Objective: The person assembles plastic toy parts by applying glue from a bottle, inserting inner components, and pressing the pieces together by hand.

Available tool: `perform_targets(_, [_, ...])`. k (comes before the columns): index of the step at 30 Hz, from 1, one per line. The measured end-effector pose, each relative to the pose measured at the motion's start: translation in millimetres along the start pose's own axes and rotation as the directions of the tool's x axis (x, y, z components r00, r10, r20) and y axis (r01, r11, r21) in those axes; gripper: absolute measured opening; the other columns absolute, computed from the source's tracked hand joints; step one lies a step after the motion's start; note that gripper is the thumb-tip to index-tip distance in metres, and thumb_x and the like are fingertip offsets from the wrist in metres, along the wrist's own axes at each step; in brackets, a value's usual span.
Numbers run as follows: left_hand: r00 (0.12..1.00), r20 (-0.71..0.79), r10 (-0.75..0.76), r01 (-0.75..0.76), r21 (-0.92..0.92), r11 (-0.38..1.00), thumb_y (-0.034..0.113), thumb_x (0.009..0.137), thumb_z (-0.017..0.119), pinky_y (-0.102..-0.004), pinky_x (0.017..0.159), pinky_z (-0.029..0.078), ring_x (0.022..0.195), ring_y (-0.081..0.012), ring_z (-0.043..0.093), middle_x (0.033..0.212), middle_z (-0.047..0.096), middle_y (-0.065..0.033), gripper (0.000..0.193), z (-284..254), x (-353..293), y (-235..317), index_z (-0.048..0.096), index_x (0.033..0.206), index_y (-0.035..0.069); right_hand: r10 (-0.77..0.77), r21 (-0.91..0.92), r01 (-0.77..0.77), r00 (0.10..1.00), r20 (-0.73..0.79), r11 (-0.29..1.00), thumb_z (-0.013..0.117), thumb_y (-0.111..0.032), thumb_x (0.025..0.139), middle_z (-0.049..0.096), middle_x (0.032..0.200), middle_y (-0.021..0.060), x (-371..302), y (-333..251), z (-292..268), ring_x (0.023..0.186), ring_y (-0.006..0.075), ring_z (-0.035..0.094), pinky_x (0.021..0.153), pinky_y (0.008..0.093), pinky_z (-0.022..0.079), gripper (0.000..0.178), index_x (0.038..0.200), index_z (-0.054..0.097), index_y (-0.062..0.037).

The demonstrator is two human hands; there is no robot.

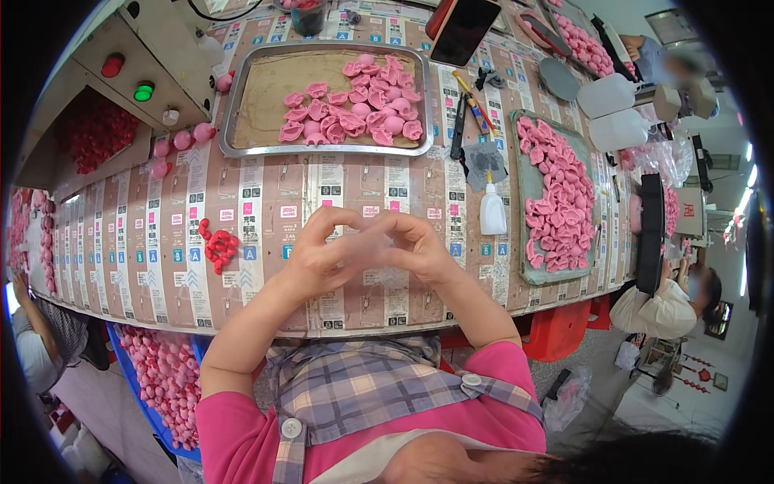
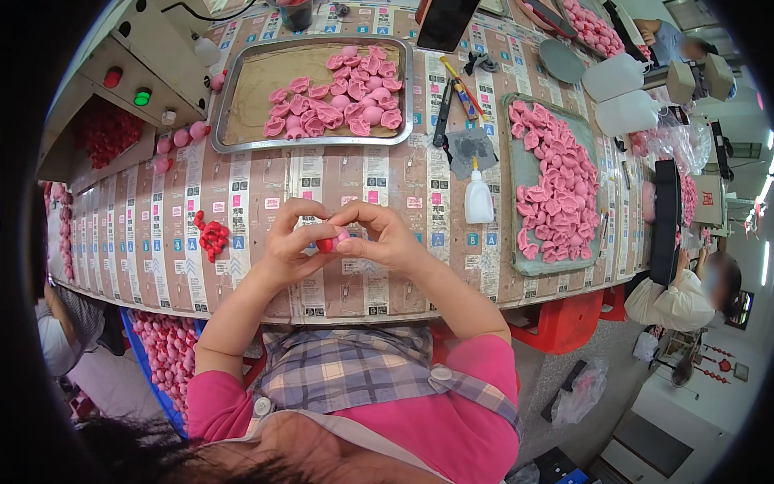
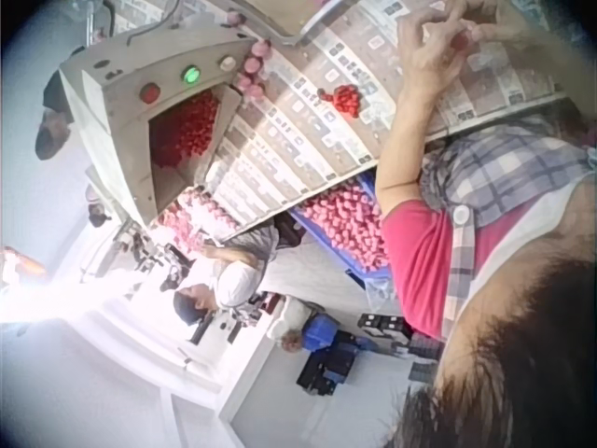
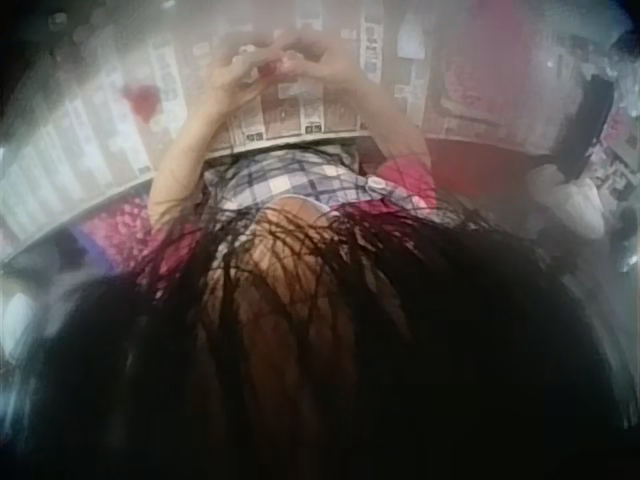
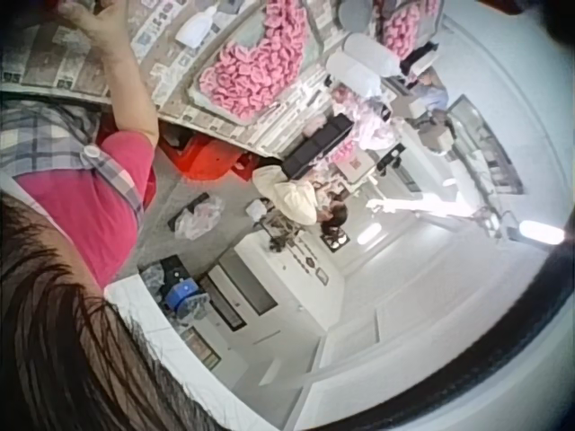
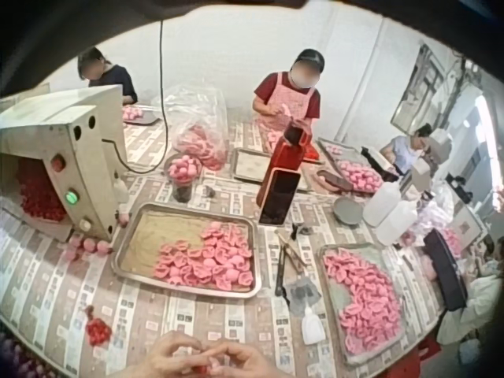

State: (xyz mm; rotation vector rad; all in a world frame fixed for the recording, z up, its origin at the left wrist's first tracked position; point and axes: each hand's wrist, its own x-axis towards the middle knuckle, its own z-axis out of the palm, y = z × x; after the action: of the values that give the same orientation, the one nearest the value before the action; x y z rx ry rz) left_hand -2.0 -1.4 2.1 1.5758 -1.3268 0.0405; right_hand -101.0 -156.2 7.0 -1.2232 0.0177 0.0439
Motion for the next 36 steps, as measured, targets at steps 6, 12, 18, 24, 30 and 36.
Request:
perform_targets(6, [1.000,-0.004,-0.008,0.008,-0.012,1.000,0.006,0.052,0.076,-0.0331,0.071,0.042,0.085,-0.0228,0.052,0.093,0.052,-0.0083,0.042,-0.2,1.3,1.7,0.059,0.090,0.013,0.017,0.013,-0.017,1.000,-0.001,1.000,0.065,-0.011,0.075,0.055,0.093,0.0029,-0.3,-2.4,-0.1,0.090,0.0120,0.049,0.083,0.0274,0.037,0.026,0.098,0.055,-0.0022])
perform_targets(12, [1.000,0.013,-0.022,0.023,-0.019,1.000,0.006,0.052,0.076,-0.0330,0.071,0.042,0.085,-0.0229,0.052,0.093,0.052,-0.0085,0.043,-0.9,0.6,1.5,0.059,0.091,0.013,0.047,0.023,-0.046,0.999,-0.008,0.999,0.066,-0.012,0.075,0.054,0.093,0.0026,-0.8,-3.3,0.3,0.091,0.0119,0.049,0.083,0.0274,0.038,0.027,0.098,0.055,-0.0021])
perform_targets(18, [0.999,0.018,-0.042,0.043,-0.023,0.999,0.005,0.053,0.075,-0.0326,0.072,0.043,0.086,-0.0227,0.052,0.093,0.052,-0.0084,0.042,-1.0,-0.1,1.2,0.059,0.091,0.013,0.056,0.027,-0.056,0.998,-0.011,0.998,0.066,-0.013,0.075,0.054,0.094,0.0023,-0.8,0.1,-0.9,0.092,0.0118,0.049,0.084,0.0272,0.039,0.029,0.100,0.055,-0.0022])
perform_targets(24, [0.997,0.038,-0.072,0.073,-0.049,0.996,0.004,0.055,0.074,-0.0333,0.074,0.042,0.087,-0.0232,0.052,0.095,0.051,-0.0088,0.040,-2.3,1.6,3.5,0.059,0.091,0.012,-0.018,-0.149,0.013,0.999,-0.033,0.989,0.069,-0.014,0.071,0.055,0.094,0.0025,-1.2,-0.4,-4.2,0.092,0.0131,0.050,0.083,0.0285,0.038,0.031,0.098,0.057,-0.0033])
perform_targets(30, [0.992,0.040,-0.119,0.122,-0.076,0.990,0.005,0.056,0.072,-0.0335,0.074,0.043,0.088,-0.0235,0.052,0.095,0.052,-0.0087,0.037,-1.2,1.6,2.5,0.059,0.091,0.010,-0.123,-0.457,0.104,0.992,-0.012,0.883,0.072,-0.016,0.068,0.055,0.095,0.0027,0.4,-1.4,-3.9,0.092,0.0143,0.051,0.083,0.0292,0.038,0.034,0.096,0.057,-0.0046])
perform_targets(36, [0.986,-0.008,-0.167,0.165,-0.111,0.980,0.007,0.056,0.072,-0.0316,0.070,0.043,0.086,-0.0232,0.053,0.093,0.054,-0.0077,0.040,2.4,-0.9,3.7,0.059,0.094,0.010,0.085,0.052,-0.082,0.995,-0.058,0.995,0.070,-0.011,0.069,0.053,0.100,0.0020,-2.0,-7.0,2.8,0.094,0.0143,0.050,0.084,0.0296,0.039,0.039,0.103,0.053,-0.0044])
